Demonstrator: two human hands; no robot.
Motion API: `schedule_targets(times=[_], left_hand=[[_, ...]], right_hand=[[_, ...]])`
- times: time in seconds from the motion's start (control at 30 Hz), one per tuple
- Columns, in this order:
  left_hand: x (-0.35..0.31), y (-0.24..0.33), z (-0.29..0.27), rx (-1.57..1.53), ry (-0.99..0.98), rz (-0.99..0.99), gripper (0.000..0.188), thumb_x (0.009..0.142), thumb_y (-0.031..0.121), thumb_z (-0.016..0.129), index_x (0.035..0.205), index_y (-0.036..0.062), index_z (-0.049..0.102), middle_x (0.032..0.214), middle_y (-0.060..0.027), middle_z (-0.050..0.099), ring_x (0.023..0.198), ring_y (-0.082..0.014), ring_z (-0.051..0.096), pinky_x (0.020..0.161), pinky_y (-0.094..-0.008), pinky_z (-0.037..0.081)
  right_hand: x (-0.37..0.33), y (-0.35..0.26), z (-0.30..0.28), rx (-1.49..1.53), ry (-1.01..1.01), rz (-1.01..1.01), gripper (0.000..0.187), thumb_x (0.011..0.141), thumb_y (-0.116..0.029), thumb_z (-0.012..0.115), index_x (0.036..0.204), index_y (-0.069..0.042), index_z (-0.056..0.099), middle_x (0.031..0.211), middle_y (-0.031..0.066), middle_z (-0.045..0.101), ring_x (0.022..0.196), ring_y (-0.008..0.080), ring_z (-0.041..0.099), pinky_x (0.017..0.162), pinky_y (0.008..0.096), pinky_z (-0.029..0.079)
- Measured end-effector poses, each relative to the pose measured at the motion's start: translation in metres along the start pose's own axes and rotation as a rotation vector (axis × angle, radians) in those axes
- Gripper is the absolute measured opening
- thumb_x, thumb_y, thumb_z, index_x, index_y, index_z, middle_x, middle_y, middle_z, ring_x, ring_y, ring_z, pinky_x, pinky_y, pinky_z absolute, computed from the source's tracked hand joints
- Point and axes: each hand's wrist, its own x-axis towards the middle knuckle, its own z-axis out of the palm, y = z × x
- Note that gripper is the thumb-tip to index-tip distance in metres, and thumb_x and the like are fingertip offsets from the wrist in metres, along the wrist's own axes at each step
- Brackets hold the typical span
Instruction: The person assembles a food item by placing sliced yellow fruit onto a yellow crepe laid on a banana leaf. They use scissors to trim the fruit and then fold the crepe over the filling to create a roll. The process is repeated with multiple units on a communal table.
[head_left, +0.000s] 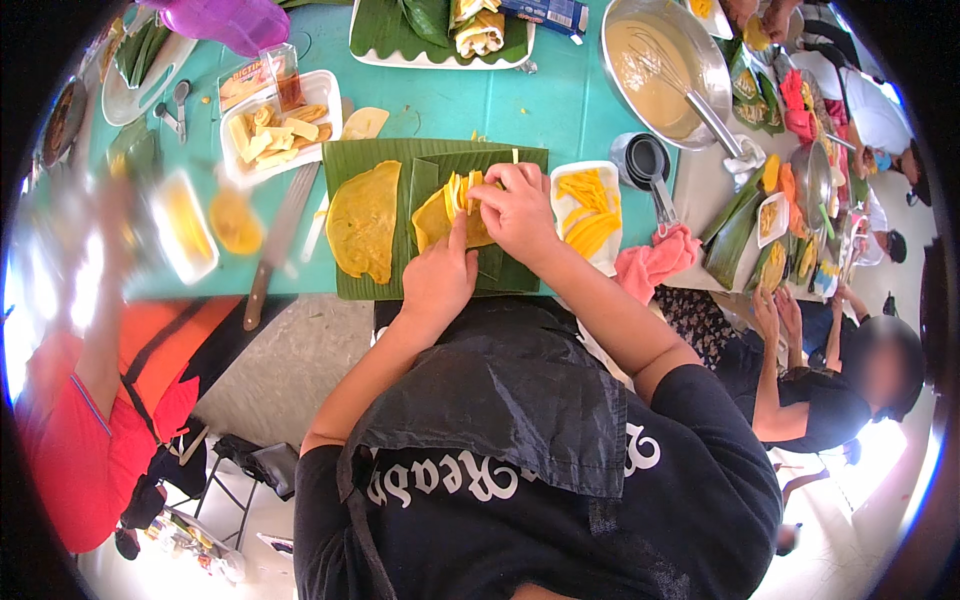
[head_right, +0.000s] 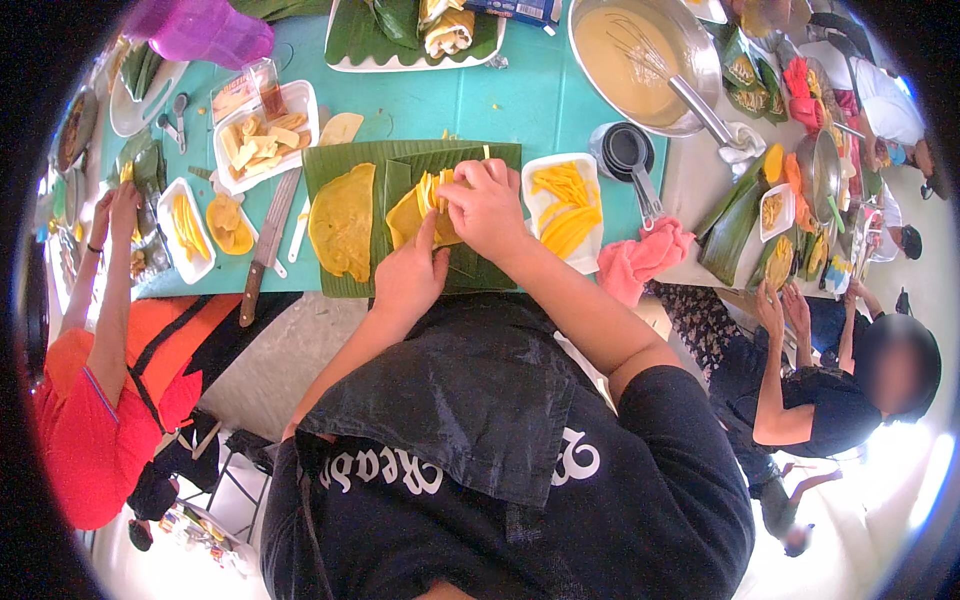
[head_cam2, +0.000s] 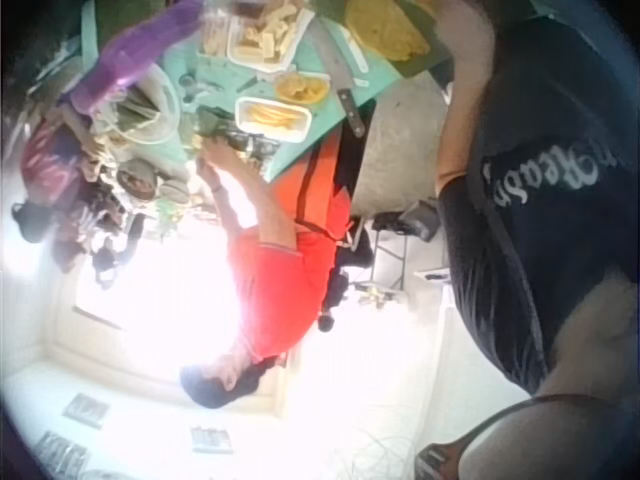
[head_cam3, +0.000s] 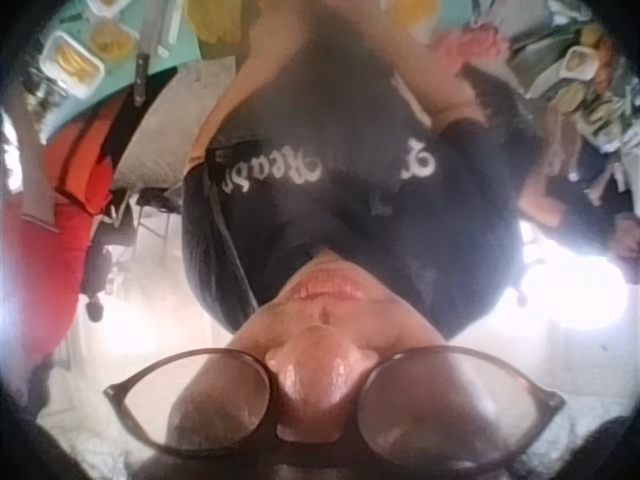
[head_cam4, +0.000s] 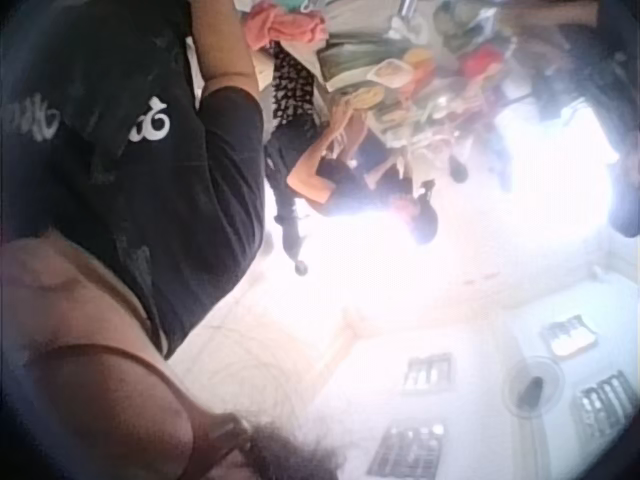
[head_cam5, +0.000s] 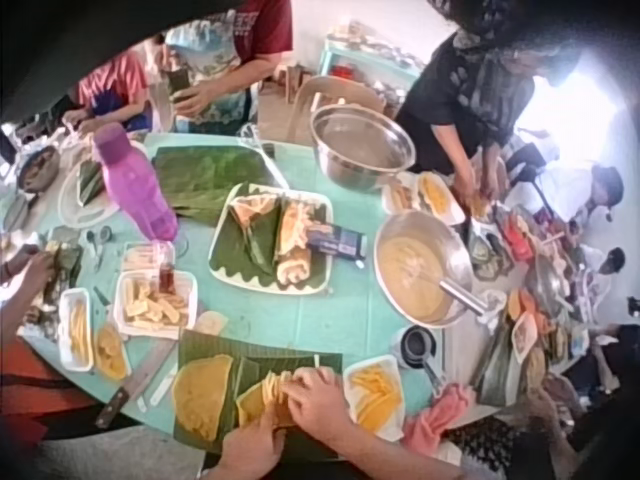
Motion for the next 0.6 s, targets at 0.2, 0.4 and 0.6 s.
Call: schedule_targets(times=[0.2,0.4,0.6], left_hand=[[-0.004,-0.001,0.001,-0.015,-0.008,-0.018,0.052,0.085,0.02,0.062,0.132,0.0055,0.046,0.085,-0.0174,0.067,0.072,-0.034,0.066,0.06,-0.0437,0.052],[-0.008,-0.002,0.004,-0.004,0.028,-0.014,0.049,0.085,0.02,0.062,0.13,0.0052,0.048,0.085,-0.0168,0.067,0.073,-0.0337,0.066,0.062,-0.0435,0.053],[-0.008,-0.006,0.005,0.022,0.022,-0.055,0.038,0.086,0.022,0.061,0.118,0.0042,0.051,0.084,-0.0169,0.067,0.072,-0.0342,0.066,0.06,-0.0444,0.052]], right_hand=[[-0.008,-0.01,0.001,-0.017,-0.062,-0.021,0.013,0.069,-0.014,0.07,0.081,-0.018,0.072,0.102,0.001,0.056,0.1,0.025,0.049,0.086,0.0422,0.036],[-0.014,-0.011,0.005,-0.053,-0.096,-0.006,0.014,0.07,-0.015,0.069,0.083,-0.018,0.072,0.105,0.0016,0.055,0.1,0.0259,0.048,0.087,0.043,0.036],[-0.014,-0.011,0.007,-0.059,-0.1,0.001,0.017,0.07,-0.015,0.069,0.086,-0.018,0.072,0.104,0.0017,0.054,0.099,0.0263,0.048,0.085,0.0433,0.036]])
